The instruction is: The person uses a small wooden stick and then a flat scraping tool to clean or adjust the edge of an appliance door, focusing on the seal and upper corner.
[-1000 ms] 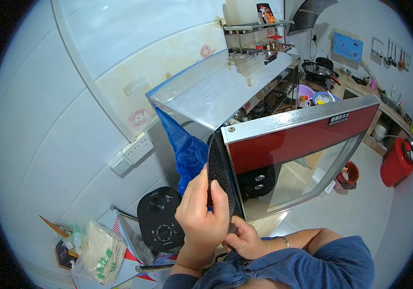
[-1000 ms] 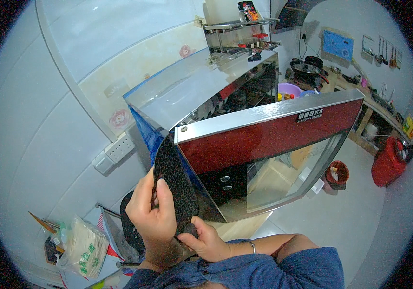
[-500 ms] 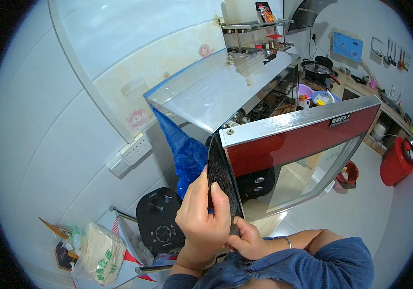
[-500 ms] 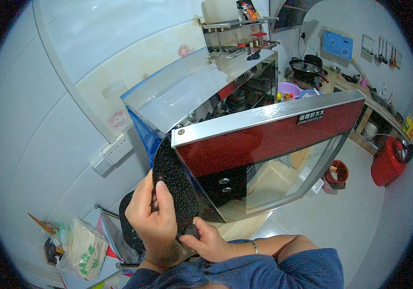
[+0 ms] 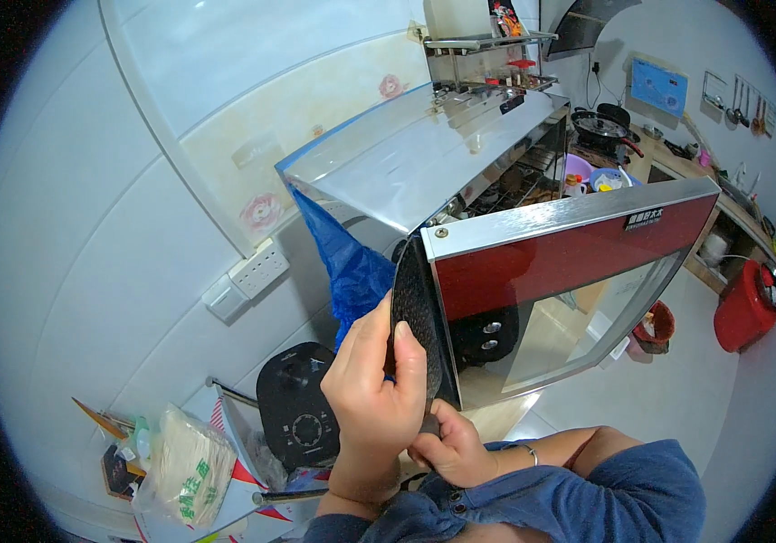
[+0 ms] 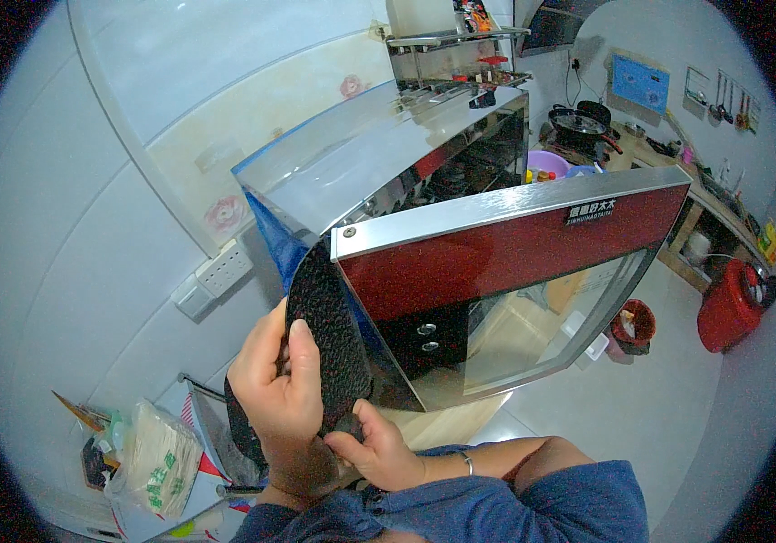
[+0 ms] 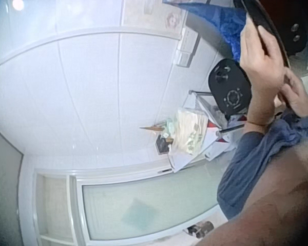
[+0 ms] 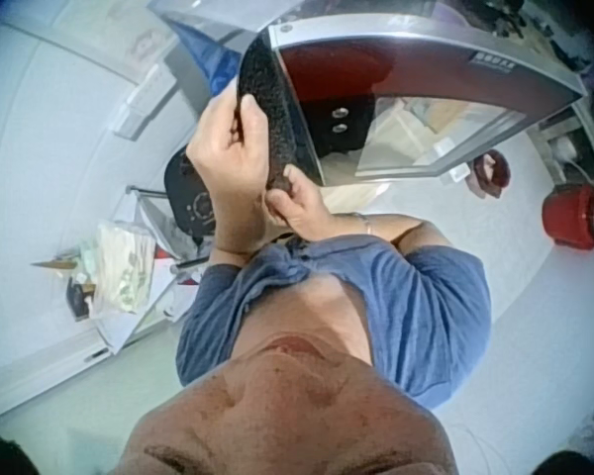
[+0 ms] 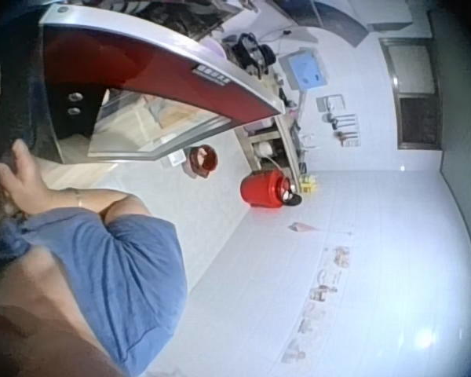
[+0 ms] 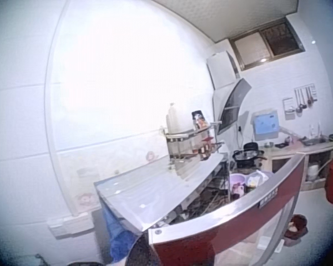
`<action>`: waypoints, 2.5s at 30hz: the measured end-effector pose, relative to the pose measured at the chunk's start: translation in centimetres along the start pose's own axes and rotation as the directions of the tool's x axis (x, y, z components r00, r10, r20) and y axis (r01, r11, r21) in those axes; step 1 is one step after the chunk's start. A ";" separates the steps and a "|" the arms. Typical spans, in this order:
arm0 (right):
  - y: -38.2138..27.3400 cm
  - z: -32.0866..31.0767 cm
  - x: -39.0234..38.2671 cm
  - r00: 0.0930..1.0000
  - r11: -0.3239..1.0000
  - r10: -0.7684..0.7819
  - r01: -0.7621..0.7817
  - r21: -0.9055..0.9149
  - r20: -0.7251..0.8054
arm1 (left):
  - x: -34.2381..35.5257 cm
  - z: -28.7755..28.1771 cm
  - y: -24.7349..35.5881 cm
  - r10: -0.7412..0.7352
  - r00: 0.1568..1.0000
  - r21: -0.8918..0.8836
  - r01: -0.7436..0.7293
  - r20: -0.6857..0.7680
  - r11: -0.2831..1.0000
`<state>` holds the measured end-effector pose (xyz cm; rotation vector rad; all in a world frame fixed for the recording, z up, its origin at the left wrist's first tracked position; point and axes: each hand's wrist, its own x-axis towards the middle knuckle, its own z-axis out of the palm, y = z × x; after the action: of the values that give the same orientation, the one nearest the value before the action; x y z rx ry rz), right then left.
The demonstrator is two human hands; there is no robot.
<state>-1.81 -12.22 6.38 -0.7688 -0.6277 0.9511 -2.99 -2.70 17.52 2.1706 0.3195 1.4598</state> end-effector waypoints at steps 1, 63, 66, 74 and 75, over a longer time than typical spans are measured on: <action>0.0 0.1 0.2 1.000 0.999 -0.024 0.023 -0.033 -0.018 | 0.0 0.0 -0.2 0.003 1.000 -0.019 -0.003 0.001 1.000; -2.8 -8.9 -2.6 0.963 0.995 -0.066 0.083 -0.053 0.260 | 5.6 2.8 -4.8 0.621 0.776 0.212 -0.628 0.109 0.748; -3.0 -9.0 -2.5 0.961 0.996 -0.052 0.070 -0.056 0.271 | 6.1 2.1 -3.5 0.546 0.781 0.324 -0.623 0.302 0.712; -3.4 -9.2 -2.8 0.962 0.987 -0.076 0.110 -0.120 0.261 | 5.8 3.0 -4.1 0.571 0.783 0.419 -0.617 0.247 0.666; -3.5 -9.1 -2.8 0.959 0.989 -0.079 0.110 -0.101 0.274 | 5.6 3.1 -4.4 0.576 0.793 0.371 -0.605 0.197 0.705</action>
<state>5.51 -18.61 3.55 -0.7095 -0.9565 0.9451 2.40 2.70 18.77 2.8485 -0.1385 1.7663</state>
